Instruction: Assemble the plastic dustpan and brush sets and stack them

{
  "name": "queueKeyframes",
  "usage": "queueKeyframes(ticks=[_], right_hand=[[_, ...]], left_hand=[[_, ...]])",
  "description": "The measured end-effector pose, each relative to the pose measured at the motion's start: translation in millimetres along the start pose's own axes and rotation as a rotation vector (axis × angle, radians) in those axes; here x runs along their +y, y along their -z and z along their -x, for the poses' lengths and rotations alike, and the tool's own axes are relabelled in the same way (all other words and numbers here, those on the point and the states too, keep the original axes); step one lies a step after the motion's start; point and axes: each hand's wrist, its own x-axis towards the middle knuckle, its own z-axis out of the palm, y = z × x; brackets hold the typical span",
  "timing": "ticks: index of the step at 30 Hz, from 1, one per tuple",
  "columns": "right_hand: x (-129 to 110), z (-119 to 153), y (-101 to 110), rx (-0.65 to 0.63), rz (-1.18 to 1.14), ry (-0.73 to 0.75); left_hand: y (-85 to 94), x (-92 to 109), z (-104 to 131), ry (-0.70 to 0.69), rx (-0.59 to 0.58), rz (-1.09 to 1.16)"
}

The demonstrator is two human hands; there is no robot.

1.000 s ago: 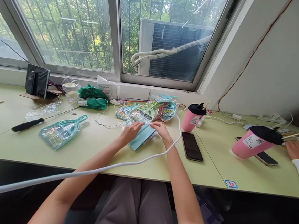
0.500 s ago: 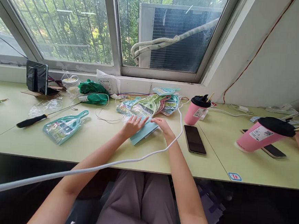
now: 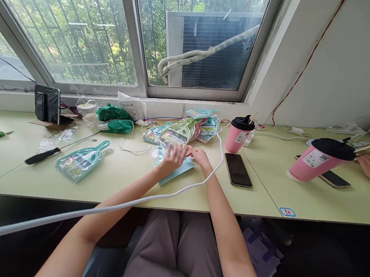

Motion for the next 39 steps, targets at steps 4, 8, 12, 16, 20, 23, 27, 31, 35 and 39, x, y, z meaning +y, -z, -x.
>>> queueKeyframes(ticks=[4, 8, 12, 16, 20, 23, 27, 31, 35, 39], right_hand=[[1.8, 1.2, 9.4, -0.111, 0.143, -0.067], [-3.3, 1.0, 19.5, -0.060, 0.220, -0.092], [-16.0, -9.7, 9.6, -0.100, 0.143, -0.053], [-25.1, -19.1, -9.9, -0.237, 0.143, -0.059], [-23.9, -16.3, -22.9, -0.112, 0.246, -0.117], [-21.4, -12.2, -28.1, -0.016, 0.298, -0.149], [-20.6, -9.4, -31.7, 0.001, 0.330, -0.141], [-21.0, -6.6, -32.8, 0.046, 0.366, -0.129], [-20.6, -4.8, -33.0, 0.046, 0.383, -0.112], [-18.6, -7.3, -35.4, 0.046, 0.422, -0.089]], left_hand=[[11.4, 3.3, 7.7, -0.157, -0.026, 0.029], [23.5, 5.3, 10.7, -0.235, -0.059, -0.012], [32.5, 8.5, 9.4, -0.266, -0.060, -0.088], [40.7, 11.2, 9.1, -0.335, -0.033, -0.270], [41.2, 14.8, 16.2, -0.392, 0.023, -0.401], [34.5, 21.5, 23.2, -0.399, -0.002, -0.362], [30.6, 27.1, 27.2, -0.287, -0.003, -0.396], [32.0, 19.5, 25.9, -0.240, 0.027, -0.320], [28.5, 11.5, 24.0, -0.197, 0.006, -0.231], [25.8, 8.7, 19.5, -0.143, -0.073, -0.168]])
